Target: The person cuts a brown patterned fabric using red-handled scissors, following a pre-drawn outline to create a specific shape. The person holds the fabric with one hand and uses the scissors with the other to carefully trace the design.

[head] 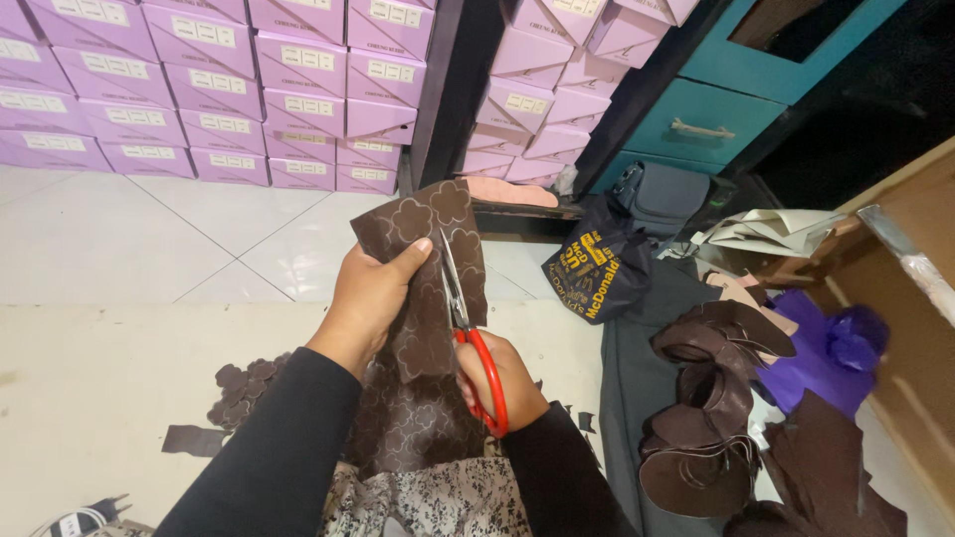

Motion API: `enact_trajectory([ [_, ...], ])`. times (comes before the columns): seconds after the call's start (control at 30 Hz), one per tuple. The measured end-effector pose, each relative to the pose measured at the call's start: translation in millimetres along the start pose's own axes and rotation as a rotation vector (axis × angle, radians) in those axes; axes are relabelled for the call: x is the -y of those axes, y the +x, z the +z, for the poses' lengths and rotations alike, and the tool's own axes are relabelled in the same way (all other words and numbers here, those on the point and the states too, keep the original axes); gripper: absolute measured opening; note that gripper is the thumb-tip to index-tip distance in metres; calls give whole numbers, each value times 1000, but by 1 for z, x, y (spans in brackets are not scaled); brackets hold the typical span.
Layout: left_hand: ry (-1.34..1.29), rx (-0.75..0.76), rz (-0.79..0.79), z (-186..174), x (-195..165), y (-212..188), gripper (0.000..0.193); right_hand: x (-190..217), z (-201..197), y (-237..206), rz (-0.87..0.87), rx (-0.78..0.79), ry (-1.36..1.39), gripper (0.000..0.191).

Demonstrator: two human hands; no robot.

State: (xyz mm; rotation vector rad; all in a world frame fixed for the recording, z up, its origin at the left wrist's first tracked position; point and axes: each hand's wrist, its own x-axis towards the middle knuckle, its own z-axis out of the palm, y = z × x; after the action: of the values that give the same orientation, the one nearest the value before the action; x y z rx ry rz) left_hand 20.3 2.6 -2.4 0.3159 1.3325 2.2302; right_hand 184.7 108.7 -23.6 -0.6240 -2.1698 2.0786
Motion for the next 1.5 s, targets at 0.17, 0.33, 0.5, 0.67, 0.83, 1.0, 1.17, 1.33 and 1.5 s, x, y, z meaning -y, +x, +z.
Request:
enact_trajectory([
  [0.17,-11,10,19,1,3,1,25,-2,1,1,31,-37,-36,18],
  [0.33,61,-19,58,2,2,0,25,-5,2,1,-23,-59,-77,16],
  [0.5,151,-43,103,3,-1,-3,26,-4,5,2,-12,-94,-46,19],
  [0.67,182,-13,43,3,-2,-3,26,0,6,1,1,-74,-119,17],
  [0.83,249,74,142,10,7,-8,29,0,1,4,-9,15,0,20],
  [1.0,296,22,127,12,7,-10,30,0,-1,5,30,7,70,21],
  [1.17,342,-11,166,14,6,-11,30,0,4,5,21,-55,147,20],
  [1.33,279,-6,172,16,8,-11,29,-4,6,6,51,-124,133,23],
  [1.5,210,30,116,15,7,-10,29,-11,1,10,4,-104,112,17],
])
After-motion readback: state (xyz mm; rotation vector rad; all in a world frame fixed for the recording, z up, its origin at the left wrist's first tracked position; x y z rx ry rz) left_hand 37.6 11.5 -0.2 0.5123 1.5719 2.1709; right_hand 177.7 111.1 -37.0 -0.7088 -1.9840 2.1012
